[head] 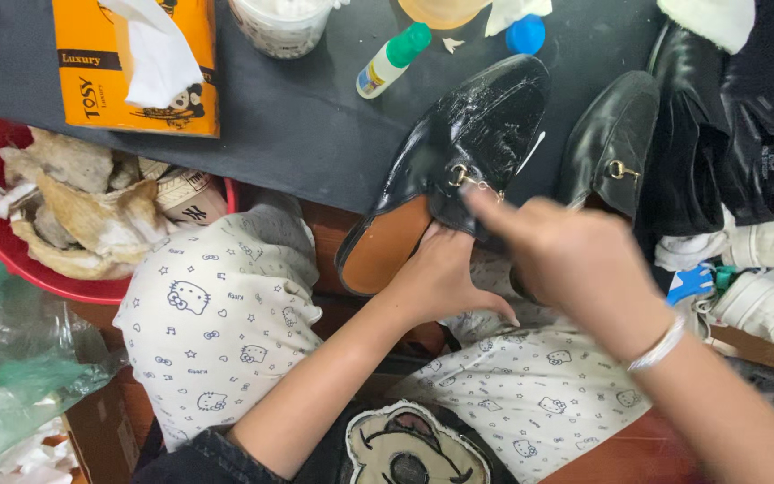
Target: The person cleans a pair of black leather loafers by wiping the uppers with a tissue, then uses a cotton swab to apply a liquid from a small bottle to the sole edges. The person handles the shoes one at a time and rotates them to reach different areas.
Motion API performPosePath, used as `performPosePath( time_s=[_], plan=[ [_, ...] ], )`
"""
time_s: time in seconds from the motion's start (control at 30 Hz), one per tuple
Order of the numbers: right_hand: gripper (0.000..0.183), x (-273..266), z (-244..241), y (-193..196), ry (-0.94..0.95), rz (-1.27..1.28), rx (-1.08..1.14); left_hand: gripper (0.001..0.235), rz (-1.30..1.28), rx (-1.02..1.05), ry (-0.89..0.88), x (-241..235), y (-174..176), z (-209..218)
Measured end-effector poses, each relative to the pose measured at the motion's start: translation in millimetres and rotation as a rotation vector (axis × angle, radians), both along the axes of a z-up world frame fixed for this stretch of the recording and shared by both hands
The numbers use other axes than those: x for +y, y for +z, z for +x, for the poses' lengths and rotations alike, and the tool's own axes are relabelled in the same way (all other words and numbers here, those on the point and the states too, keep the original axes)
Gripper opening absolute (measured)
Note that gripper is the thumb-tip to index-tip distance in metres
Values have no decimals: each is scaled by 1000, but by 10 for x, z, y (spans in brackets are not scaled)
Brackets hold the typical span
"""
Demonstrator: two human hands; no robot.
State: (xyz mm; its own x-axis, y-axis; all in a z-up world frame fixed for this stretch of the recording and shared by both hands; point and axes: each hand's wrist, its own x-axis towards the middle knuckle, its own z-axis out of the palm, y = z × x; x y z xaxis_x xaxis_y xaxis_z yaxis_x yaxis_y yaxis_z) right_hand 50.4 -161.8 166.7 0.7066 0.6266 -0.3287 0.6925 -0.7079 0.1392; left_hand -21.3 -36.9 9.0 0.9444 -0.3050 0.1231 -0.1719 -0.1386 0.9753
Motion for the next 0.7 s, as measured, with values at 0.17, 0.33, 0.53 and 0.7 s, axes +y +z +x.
performPosePath(
  time_s=[0.17,0.33,0.53,0.7],
  plan=[
    [64,-166,171,32,-25,137,24,133,23,116,-29,9,-9,-11],
    [59,70,302,296,-156,72,-78,125,57,173,-56,-5,-9,-1],
    [56,191,243,320,-91,11,-96,108,100,252,-121,-29,-72,-42],
    [70,98,-10,8,7,117,87,123,41,33,-2,-20,-64,-25]
  ],
)
